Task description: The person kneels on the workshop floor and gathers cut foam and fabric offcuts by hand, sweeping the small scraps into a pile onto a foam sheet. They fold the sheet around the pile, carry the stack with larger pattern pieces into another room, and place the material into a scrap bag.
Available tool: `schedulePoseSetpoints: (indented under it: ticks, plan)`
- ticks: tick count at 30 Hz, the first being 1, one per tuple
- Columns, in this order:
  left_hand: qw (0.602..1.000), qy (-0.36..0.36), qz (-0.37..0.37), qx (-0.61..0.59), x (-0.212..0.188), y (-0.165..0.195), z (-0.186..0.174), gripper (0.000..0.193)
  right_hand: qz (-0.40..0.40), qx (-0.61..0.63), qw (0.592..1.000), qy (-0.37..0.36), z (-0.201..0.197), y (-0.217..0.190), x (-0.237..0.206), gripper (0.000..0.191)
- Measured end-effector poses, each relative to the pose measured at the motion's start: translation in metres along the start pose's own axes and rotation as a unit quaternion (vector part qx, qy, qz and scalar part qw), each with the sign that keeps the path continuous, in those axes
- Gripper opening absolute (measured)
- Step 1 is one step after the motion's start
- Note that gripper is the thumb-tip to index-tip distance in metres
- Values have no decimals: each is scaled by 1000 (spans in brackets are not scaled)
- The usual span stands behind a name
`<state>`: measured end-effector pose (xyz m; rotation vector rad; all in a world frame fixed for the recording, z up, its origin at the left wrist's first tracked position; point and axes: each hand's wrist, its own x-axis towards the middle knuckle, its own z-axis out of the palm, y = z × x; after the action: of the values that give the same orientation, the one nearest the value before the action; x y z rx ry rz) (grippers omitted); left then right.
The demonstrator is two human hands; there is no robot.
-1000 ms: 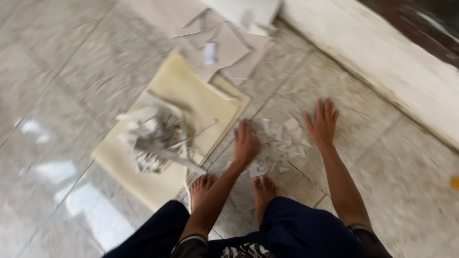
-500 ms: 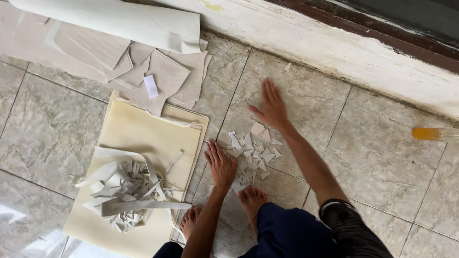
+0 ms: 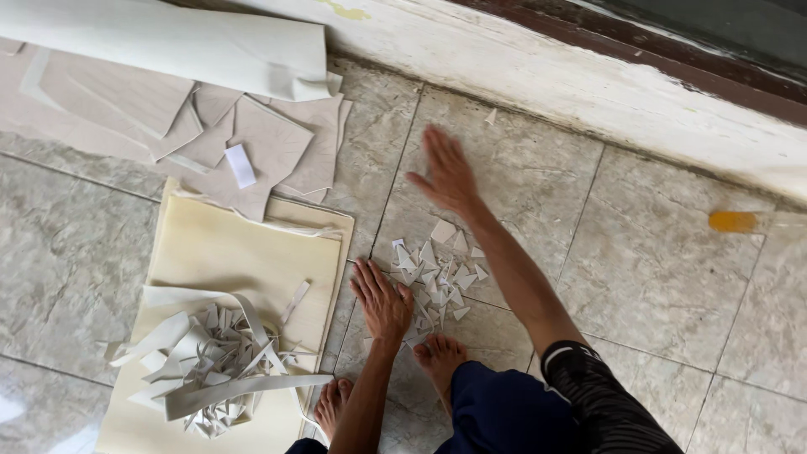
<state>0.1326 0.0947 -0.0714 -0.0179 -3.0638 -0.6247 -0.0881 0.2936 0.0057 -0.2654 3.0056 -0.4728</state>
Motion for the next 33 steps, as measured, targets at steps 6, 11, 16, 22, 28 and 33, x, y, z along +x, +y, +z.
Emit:
schedulePoseSetpoints:
  ticks: [6, 11, 16, 22, 28, 33]
  plan:
    - [1000, -3, -3, 4, 1, 4, 0, 82, 228, -4, 971, 69, -15, 80, -78, 99]
    - [1000, -9, -9, 24, 2, 9, 0, 81, 387, -24, 922, -7, 1, 35, -35, 118]
    - [1000, 11, 8, 11, 2, 9, -2, 80, 108, -17, 991, 71, 8, 8, -33, 119]
    - [1000, 3, 8, 4, -1, 9, -1, 80, 268, -36, 963, -15, -2, 55, -67, 106]
    - [1000, 8, 7, 7, -1, 11, -2, 81, 55, -106, 988, -98, 6, 49, -77, 114]
    - [1000, 0, -1, 0, 1, 11, -3, 81, 151, -49, 987, -7, 2, 51, -69, 111]
